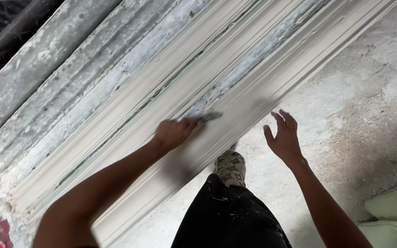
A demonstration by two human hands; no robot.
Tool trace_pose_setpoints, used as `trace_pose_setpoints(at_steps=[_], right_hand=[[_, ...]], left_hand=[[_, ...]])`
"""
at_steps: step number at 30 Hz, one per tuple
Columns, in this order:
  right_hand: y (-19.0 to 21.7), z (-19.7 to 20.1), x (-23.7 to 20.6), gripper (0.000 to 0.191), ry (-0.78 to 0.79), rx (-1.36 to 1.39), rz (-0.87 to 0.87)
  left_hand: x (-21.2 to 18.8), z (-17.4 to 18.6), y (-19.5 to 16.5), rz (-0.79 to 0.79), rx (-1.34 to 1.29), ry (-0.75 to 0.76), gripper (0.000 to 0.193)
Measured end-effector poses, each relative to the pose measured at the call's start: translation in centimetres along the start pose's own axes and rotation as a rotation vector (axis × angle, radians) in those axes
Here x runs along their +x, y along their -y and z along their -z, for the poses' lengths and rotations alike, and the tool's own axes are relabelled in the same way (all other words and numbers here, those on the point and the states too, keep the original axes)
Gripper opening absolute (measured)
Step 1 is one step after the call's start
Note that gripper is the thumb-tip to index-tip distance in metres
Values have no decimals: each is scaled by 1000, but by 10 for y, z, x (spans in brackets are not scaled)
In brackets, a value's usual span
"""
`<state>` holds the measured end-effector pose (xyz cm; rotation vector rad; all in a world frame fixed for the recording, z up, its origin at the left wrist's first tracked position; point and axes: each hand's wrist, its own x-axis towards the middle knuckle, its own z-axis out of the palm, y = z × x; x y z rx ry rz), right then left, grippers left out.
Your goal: The person uses a small knife to scrape excess plaster and mold seams from long decorative gypsum cornice moldings. They work along the fluted faces and edges of the pieces, repositioning the moldings and moving between several pieces laid on a plaster-covered work surface.
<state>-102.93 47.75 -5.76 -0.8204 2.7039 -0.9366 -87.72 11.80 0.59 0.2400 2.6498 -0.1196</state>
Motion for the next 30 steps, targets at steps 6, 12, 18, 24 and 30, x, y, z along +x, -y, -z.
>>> trace_pose_setpoints(at_steps=[6, 12, 18, 24, 30], right_hand=[[-47, 17, 99, 64, -1, -31, 29], [-114, 75, 188, 74, -18, -156, -13], [-180, 124, 257, 79, 16, -208, -119], [-274, 183, 313, 84, 72, -111, -164], [-384, 249, 392, 86, 68, -79, -154]], left_hand=[[237, 90, -47, -18, -27, -368, 30], [403, 171, -74, -72, -52, -468, 26], [526, 249, -89, -82, -96, -497, 15], [511, 254, -77, -170, -31, -500, 26], [688, 316, -122, -111, -61, -609, 13]])
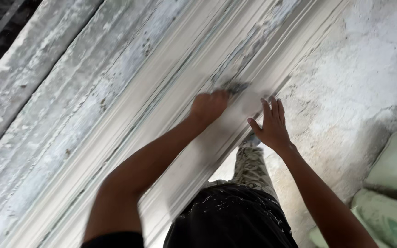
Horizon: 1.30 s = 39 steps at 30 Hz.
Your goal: The person uses a small knife to scrape excess plaster and mold seams from long decorative gypsum cornice moldings. They work along the fluted faces and edges of the pieces, repositioning the moldings and moving between several pieces laid on a plaster-covered work surface.
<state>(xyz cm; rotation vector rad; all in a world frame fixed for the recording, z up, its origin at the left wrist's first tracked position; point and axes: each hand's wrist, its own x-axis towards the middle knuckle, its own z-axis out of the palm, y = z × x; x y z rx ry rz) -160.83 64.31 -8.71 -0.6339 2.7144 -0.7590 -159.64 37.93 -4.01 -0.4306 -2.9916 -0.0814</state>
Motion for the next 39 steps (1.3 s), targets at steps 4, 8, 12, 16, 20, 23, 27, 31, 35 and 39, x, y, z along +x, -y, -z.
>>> trace_pose_setpoints(at_steps=[4, 8, 12, 16, 20, 23, 27, 31, 35, 39], right_hand=[[-50, 43, 57, 87, 12, -65, 67], [-99, 87, 133, 90, 43, -101, 117], [-122, 103, 179, 105, 31, -84, 117], [-120, 96, 195, 112, 10, -148, 179], [-129, 102, 199, 94, 128, -261, 99], [-157, 129, 224, 78, 256, -236, 108], [-207, 186, 278, 81, 114, -213, 63], [-240, 218, 340, 111, 72, -240, -38], [-249, 225, 370, 132, 116, -186, -122], [-246, 226, 372, 125, 153, -186, -158]], left_hand=[[143, -13, -15, 53, 32, 64, 13], [146, -2, -1, 36, -38, 129, 15], [95, 9, 4, -41, 168, -20, 23], [162, -17, -2, -21, 89, 14, 26], [250, -29, 2, 60, 62, 122, 16], [240, -13, 11, -3, 11, 72, 25], [231, -20, 7, -54, 88, 28, 27], [291, -52, 2, -8, 122, 92, 28], [299, -38, 15, -54, 41, 8, 31], [310, -36, 13, -37, -11, -53, 22]])
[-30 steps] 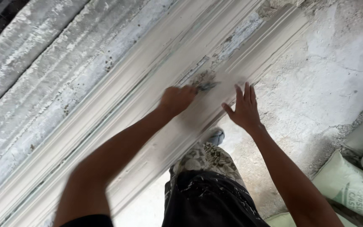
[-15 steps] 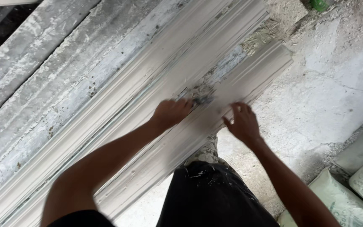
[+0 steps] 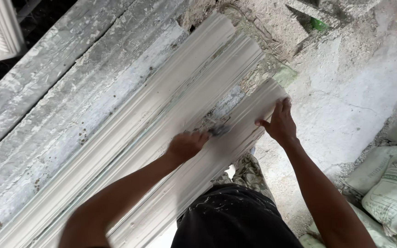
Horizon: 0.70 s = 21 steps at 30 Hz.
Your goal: The person uses a small knife to scrape excess plaster and mold seams from long decorative gypsum cornice moldings. They work along the fluted faces and edges of the pieces, repositioning the moldings and moving between several pieces laid on a plaster-covered work surface.
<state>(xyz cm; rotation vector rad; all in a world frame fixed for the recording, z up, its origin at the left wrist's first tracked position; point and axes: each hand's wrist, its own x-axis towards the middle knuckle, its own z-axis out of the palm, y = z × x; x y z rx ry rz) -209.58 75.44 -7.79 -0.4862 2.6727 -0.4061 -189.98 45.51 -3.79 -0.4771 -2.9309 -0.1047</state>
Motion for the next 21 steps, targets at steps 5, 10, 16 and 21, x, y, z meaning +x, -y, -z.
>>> trace_pose_setpoints(at_steps=[5, 10, 16, 21], right_hand=[[6, 5, -3, 125, 51, -32, -68], [3, 3, -3, 126, -29, -45, -15], [0, 4, -2, 125, -28, -43, -24], [5, 9, 0, 125, -48, -24, -7]], left_hand=[[74, -51, -12, 31, -51, -16, 16], [104, -40, -9, -4, -41, 55, 17], [173, -55, -8, 8, -86, -35, 6], [189, -66, 4, -56, -36, 71, 8]])
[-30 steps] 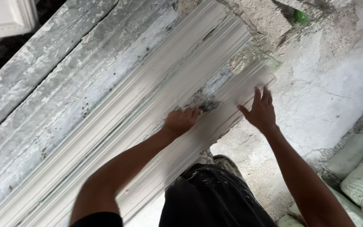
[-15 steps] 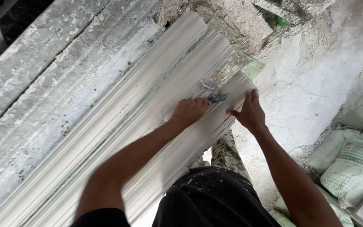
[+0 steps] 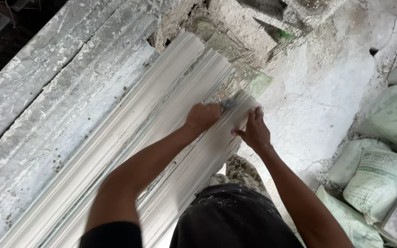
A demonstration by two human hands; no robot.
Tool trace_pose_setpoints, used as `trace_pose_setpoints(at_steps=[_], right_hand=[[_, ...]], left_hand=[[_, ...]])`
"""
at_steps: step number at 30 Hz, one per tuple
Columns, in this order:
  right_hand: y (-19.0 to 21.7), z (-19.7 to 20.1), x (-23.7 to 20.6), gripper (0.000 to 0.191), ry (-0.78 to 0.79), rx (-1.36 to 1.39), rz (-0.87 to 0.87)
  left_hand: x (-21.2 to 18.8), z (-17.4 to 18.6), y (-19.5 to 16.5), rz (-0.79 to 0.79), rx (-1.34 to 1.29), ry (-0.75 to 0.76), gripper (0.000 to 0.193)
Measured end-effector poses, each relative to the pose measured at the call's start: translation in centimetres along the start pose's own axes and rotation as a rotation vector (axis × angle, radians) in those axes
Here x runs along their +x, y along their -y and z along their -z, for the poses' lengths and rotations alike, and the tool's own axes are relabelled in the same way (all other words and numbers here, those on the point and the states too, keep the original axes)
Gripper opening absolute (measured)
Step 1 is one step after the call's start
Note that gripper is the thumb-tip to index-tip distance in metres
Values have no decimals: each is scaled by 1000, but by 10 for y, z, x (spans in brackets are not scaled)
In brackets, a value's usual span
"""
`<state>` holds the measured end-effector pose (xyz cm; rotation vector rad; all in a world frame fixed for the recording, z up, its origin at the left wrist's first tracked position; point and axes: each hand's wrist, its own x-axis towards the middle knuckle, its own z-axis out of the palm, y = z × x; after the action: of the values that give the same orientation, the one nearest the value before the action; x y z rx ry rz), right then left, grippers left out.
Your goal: The person uses a small knife to scrape excess plaster and mold seams from long decorative gypsum cornice moldings. They work along the fluted faces and edges of the pieces, repositioning the moldings and moving between several pieces laid on a plaster-covered work surface.
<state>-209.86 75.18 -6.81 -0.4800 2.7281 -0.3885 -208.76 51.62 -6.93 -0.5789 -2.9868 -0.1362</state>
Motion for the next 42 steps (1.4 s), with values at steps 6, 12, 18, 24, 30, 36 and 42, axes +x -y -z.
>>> trace_pose_setpoints(at_steps=[6, 12, 18, 24, 30, 36, 42], right_hand=[[-3, -4, -3, 125, 132, 23, -109], [-16, 1, 6, 118, 32, -2, 56], [-61, 57, 13, 71, 391, 1185, -147], [-137, 82, 16, 51, 520, 1120, -191], [-245, 126, 50, 51, 687, 845, 171], [-224, 94, 69, 38, 492, 672, 398], [-231, 97, 79, 37, 507, 271, 241]], left_hand=[[20, -8, -1, 47, -129, -108, 6], [35, 4, -18, 171, -39, -27, 14], [57, 49, -135, 765, -866, -42, 37], [66, 10, -210, 578, -1106, -255, 18], [36, -35, -139, 1050, -175, -251, 30], [28, -29, -143, 1129, 11, -287, 35], [41, -18, -148, 1133, 26, -364, 35]])
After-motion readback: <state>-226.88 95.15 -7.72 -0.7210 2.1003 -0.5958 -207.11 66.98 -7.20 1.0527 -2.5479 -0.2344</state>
